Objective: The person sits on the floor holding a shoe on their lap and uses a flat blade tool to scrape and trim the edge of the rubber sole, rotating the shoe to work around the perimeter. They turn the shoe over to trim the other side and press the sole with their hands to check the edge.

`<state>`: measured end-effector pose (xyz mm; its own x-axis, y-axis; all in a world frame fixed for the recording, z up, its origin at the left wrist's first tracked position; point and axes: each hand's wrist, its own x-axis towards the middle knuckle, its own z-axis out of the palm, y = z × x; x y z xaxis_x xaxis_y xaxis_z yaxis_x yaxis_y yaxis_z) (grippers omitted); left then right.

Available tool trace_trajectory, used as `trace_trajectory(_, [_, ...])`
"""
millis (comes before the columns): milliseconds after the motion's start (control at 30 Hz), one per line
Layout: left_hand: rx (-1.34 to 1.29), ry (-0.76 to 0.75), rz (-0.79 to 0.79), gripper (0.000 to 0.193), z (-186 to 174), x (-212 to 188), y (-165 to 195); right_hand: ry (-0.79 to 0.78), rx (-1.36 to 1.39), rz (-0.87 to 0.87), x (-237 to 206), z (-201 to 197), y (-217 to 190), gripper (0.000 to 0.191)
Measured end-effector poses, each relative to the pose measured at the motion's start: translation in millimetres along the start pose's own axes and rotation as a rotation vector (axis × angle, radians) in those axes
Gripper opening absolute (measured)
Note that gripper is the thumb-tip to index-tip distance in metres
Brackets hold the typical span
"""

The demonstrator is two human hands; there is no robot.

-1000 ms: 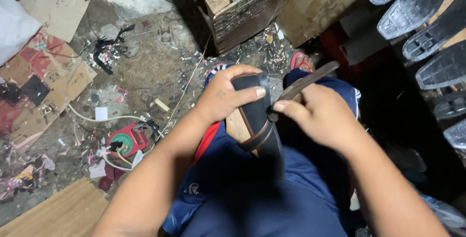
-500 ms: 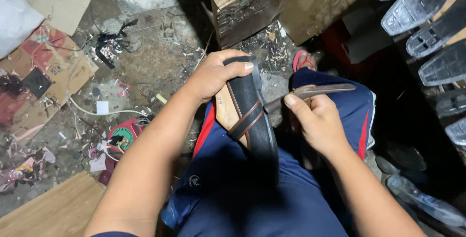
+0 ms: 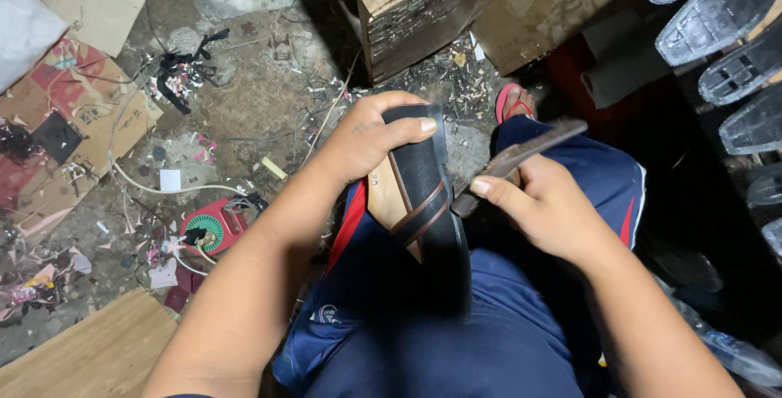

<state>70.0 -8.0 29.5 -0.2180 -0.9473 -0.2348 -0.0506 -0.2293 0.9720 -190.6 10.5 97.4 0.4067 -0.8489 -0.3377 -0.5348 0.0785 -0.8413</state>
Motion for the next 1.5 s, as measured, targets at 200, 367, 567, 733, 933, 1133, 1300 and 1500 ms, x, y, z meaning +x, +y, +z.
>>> trace_trajectory(200, [-0.231, 0.037, -0.030, 0.039, 3, 0, 0, 0.163, -0.493, 0.024, -10, 20, -16, 0.039])
trace_trajectory(367, [-0.052, 0.031, 0.039, 0.037, 8, -2, 5, 0.156, 0.085, 0.069, -15, 12, 22, 0.031])
trace_trajectory(567, [0.192, 0.071, 0.062, 0.039, 10, 3, 9, 0.280, 0.338, 0.148, 5, 1, 25, 0.024])
trace_trajectory(733, [0.273, 0.114, 0.016, 0.041, 12, 10, 9, 0.460, 0.355, -0.184, 35, 23, 13, 0.024])
trace_trajectory(933, [0.030, 0.011, 0.004, 0.041, 7, -2, 25, 0.235, 0.347, 0.028, 41, 7, 25, 0.020])
trace_trajectory(1133, [0.139, -0.014, 0.089, 0.074, 1, -55, 91, 0.182, 0.160, -0.303, -13, -7, -5, 0.013])
trace_trajectory(1300, [0.639, 0.056, 0.278, 0.081, 19, -90, 169, 0.250, 0.137, -0.549, -66, -18, -43, 0.023])
trace_trajectory(1500, [0.658, 0.028, 0.264, 0.069, 52, -112, 186, 0.434, -0.117, -0.661, -105, -24, -55, 0.034])
